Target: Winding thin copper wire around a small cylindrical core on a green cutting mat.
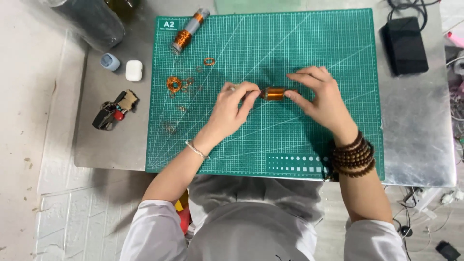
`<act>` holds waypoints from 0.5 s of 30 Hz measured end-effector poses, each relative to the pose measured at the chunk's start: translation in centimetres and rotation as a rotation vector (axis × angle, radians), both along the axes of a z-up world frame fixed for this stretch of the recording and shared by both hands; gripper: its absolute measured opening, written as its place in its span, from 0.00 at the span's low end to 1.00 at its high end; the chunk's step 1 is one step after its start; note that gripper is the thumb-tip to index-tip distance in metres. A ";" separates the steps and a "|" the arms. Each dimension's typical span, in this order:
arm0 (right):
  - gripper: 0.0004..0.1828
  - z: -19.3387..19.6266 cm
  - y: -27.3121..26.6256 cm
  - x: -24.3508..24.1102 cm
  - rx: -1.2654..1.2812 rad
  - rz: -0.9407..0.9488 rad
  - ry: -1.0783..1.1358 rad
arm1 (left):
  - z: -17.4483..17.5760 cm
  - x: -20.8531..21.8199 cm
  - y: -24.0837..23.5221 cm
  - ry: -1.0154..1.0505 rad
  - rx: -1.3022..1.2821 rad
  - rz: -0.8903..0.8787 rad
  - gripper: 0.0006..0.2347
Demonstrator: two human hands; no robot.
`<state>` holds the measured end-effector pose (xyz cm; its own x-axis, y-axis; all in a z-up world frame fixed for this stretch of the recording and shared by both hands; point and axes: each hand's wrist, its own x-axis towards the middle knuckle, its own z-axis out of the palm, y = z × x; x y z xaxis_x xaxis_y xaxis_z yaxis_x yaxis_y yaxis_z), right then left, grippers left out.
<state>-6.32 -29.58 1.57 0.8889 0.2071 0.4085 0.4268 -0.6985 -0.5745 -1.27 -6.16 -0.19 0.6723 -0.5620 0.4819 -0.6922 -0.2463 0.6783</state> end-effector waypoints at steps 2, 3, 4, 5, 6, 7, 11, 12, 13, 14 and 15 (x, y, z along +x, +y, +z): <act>0.13 1.2 1.3 -0.4 0.203 0.077 0.069 | 0.5 -0.6 -0.4 0.090 -0.064 -0.049 0.05; 0.10 1.6 2.0 -0.6 0.410 0.150 0.144 | 0.7 -1.0 -0.6 0.186 -0.125 -0.102 0.05; 0.10 1.8 2.7 -0.7 0.409 0.155 0.145 | 0.8 -0.9 -0.8 0.185 -0.126 -0.097 0.05; 0.10 1.9 3.4 -0.8 0.510 0.172 0.185 | 0.8 -1.0 -1.0 0.208 -0.213 -0.111 0.04; 0.10 1.9 4.1 -1.0 0.611 0.190 0.225 | 0.8 -1.0 -1.2 0.230 -0.301 -0.123 0.04; 0.10 1.4 4.5 -1.0 0.613 0.191 0.229 | 0.6 -0.9 -1.2 0.233 -0.300 -0.121 0.04; 0.13 -0.1 5.2 -0.8 0.700 0.221 0.220 | 0.7 -0.6 -1.1 0.331 -0.425 -0.145 0.04; 0.13 -0.3 5.3 -0.8 0.712 0.226 0.216 | 1.0 -0.6 -0.9 0.332 -0.429 -0.125 0.04; 0.13 -0.5 5.3 -0.8 0.712 0.226 0.215 | 0.9 -0.6 -0.9 0.332 -0.428 -0.125 0.04; 0.14 -0.7 5.3 -0.7 0.724 0.232 0.207 | 0.8 -0.6 -0.9 0.326 -0.428 -0.112 0.04; 0.14 -0.9 5.3 -0.7 0.736 0.239 0.201 | 0.7 -0.6 -0.9 0.321 -0.428 -0.098 0.04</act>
